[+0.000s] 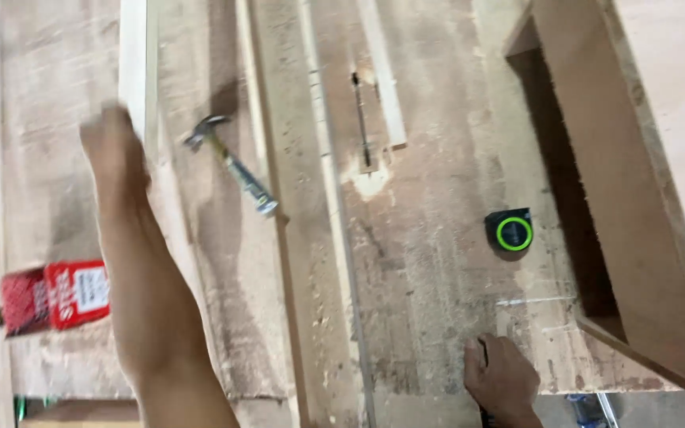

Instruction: The person is performing woodworking tasks including measuring wood planks with a tape measure, hammering pieces, and organizing materials on a workbench.

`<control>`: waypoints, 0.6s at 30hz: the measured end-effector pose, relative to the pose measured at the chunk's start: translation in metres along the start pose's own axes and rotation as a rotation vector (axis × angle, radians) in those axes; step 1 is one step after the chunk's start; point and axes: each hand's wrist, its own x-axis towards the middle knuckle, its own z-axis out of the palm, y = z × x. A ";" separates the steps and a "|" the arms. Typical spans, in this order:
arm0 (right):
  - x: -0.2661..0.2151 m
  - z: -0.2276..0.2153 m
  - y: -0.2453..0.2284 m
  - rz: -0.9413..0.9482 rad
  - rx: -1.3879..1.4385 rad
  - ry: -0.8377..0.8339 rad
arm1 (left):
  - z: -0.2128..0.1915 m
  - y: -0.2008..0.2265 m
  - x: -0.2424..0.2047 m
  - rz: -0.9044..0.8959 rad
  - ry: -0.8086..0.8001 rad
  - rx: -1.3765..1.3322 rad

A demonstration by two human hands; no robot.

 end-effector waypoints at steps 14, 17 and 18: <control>0.007 -0.059 -0.036 0.008 0.189 -0.007 | -0.151 -0.258 -0.210 -0.106 0.122 0.478; 0.004 -0.054 -0.030 0.039 0.326 0.107 | -0.131 -0.321 -0.209 0.141 0.325 0.570; 0.006 -0.065 -0.038 0.046 0.320 0.116 | -0.127 -0.313 -0.218 0.145 0.316 0.563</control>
